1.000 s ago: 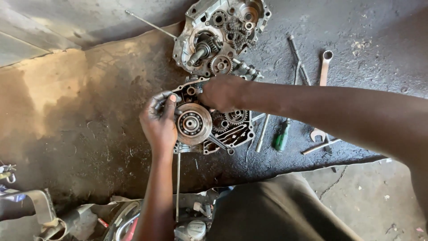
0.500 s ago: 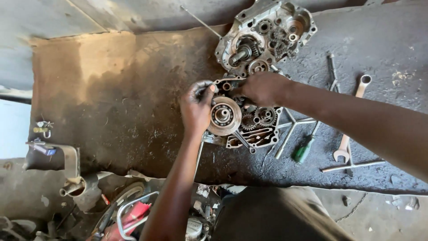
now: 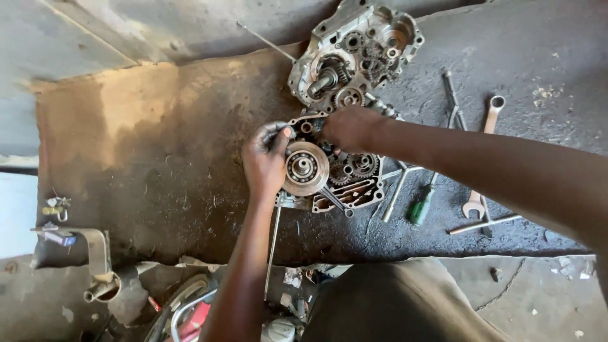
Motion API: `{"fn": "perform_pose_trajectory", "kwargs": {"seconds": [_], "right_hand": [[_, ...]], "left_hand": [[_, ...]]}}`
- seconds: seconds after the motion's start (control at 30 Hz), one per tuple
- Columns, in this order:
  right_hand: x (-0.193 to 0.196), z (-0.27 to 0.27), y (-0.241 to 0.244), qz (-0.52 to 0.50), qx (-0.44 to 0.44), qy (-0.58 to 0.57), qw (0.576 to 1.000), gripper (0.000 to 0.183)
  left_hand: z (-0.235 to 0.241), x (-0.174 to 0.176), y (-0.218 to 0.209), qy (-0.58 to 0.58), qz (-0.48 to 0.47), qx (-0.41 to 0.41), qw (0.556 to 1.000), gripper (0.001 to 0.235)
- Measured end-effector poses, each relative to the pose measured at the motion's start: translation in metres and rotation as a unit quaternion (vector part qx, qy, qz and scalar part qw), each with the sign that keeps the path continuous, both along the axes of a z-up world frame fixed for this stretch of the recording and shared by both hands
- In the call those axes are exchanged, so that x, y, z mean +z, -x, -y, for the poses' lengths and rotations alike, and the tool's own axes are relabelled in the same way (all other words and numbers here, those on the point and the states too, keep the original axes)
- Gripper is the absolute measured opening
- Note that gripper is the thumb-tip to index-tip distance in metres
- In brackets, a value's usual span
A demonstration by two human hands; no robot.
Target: Installing the gear selector shaft and associated gears into a motorcycle engine crankcase during an engine rebuild.
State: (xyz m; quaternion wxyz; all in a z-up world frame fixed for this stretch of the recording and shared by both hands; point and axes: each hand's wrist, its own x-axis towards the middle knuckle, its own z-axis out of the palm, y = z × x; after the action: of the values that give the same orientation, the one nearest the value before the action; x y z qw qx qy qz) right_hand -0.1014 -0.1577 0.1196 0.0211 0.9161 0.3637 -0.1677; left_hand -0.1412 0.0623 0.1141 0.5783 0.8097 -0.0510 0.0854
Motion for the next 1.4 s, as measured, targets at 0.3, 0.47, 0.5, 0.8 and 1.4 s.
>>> {"fn": "perform_pose_trajectory", "kwargs": {"seconds": [0.3,0.47,0.5,0.8,1.4], "right_hand": [[-0.002,0.015,0.018,0.027,0.007,-0.079,0.996,0.029],[-0.088,0.021,0.010,0.110,-0.036,-0.090,0.989,0.043],[-0.081,0.019,0.010,0.110,-0.036,-0.089,0.989,0.043],[0.029,-0.009,0.028,-0.020,-0.082,-0.088,0.993,0.030],[0.008,-0.007,0.024,0.015,-0.090,0.029,0.995,0.035]], "left_hand": [[0.000,0.003,-0.002,-0.019,-0.012,0.027,0.999,0.009],[0.002,0.002,-0.003,-0.003,-0.015,0.044,0.999,0.010],[0.003,0.001,-0.004,-0.003,-0.015,0.044,0.999,0.010],[-0.002,-0.011,-0.006,-0.008,-0.010,0.048,0.999,0.010],[0.005,0.030,0.014,-0.010,-0.050,0.050,0.997,0.014]]}}
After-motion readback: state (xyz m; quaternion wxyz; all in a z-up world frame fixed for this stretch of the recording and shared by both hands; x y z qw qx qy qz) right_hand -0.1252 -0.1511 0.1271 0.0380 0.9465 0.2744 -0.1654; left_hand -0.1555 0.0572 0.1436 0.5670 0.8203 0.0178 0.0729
